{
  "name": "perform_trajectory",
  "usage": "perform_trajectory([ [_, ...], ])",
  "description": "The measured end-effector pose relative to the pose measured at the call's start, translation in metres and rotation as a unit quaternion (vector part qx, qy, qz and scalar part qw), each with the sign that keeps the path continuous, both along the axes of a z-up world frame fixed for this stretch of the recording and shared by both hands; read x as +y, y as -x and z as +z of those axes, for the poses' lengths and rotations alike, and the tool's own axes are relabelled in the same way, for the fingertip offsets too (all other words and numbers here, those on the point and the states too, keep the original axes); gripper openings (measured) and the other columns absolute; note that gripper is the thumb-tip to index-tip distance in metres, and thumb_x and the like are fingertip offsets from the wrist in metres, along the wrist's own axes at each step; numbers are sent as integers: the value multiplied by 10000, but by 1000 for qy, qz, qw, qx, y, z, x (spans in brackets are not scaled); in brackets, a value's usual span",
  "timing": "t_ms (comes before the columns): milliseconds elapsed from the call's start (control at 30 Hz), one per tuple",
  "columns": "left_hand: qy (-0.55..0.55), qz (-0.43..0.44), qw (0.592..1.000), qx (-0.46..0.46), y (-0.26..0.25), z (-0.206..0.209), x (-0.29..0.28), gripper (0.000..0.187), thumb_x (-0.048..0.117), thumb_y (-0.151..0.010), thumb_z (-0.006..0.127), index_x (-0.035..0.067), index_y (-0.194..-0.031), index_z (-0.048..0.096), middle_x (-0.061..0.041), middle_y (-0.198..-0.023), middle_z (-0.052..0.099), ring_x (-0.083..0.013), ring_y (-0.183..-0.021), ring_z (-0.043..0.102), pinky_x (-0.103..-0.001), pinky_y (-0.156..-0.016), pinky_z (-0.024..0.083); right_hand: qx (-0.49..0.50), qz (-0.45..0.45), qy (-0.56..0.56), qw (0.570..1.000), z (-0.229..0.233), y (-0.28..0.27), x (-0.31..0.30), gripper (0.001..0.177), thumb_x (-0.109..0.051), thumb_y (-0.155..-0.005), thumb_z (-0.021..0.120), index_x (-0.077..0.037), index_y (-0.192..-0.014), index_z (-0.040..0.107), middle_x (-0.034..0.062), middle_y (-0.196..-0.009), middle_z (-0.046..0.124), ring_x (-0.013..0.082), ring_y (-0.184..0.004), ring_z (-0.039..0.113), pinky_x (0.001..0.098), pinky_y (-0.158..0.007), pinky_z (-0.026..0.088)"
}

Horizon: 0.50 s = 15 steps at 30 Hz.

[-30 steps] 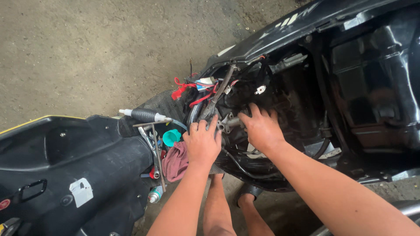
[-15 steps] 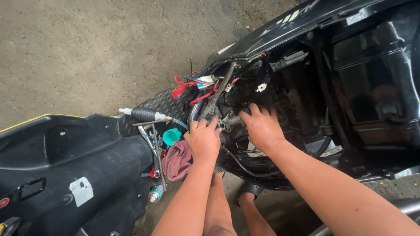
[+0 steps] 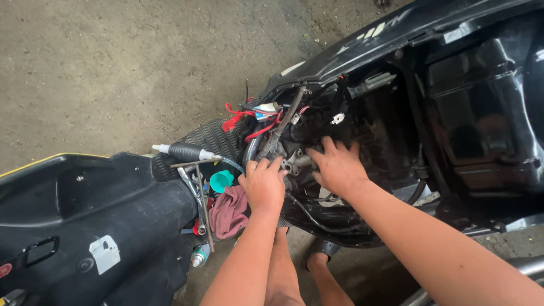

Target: The person works on the internal components of a motorcycle, using a wrench to adjust parts and handling engine components by hand.

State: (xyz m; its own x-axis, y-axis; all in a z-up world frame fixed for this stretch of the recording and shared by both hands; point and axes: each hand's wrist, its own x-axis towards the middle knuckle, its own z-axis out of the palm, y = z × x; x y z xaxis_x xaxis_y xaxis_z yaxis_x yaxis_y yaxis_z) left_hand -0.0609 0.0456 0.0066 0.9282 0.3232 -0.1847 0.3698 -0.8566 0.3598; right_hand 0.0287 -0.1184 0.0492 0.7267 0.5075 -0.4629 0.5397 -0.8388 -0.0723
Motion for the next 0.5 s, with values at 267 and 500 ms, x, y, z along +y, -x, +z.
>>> perform_trajectory([
  [267,-21,-30,999,-3,-1,-2,4,431,372,-801,771,264,-1217,730,42,-1000,694,-237,-1043,562,-520,-851,421,5,-9,22,1000,2,-4,8,544,-411,-805,769,-281,-1316,636,95,-1233,517,312,-1093,583,629,-963,422],
  [500,-22,-42,999,0,-3,-4,8,454,375,-818,760,297,-1264,716,45,-944,683,-238,-1001,568,-510,-812,427,-13,-23,22,999,-2,1,11,519,-375,-793,770,-254,-1284,653,100,-1252,522,315,-1091,587,629,-956,424],
])
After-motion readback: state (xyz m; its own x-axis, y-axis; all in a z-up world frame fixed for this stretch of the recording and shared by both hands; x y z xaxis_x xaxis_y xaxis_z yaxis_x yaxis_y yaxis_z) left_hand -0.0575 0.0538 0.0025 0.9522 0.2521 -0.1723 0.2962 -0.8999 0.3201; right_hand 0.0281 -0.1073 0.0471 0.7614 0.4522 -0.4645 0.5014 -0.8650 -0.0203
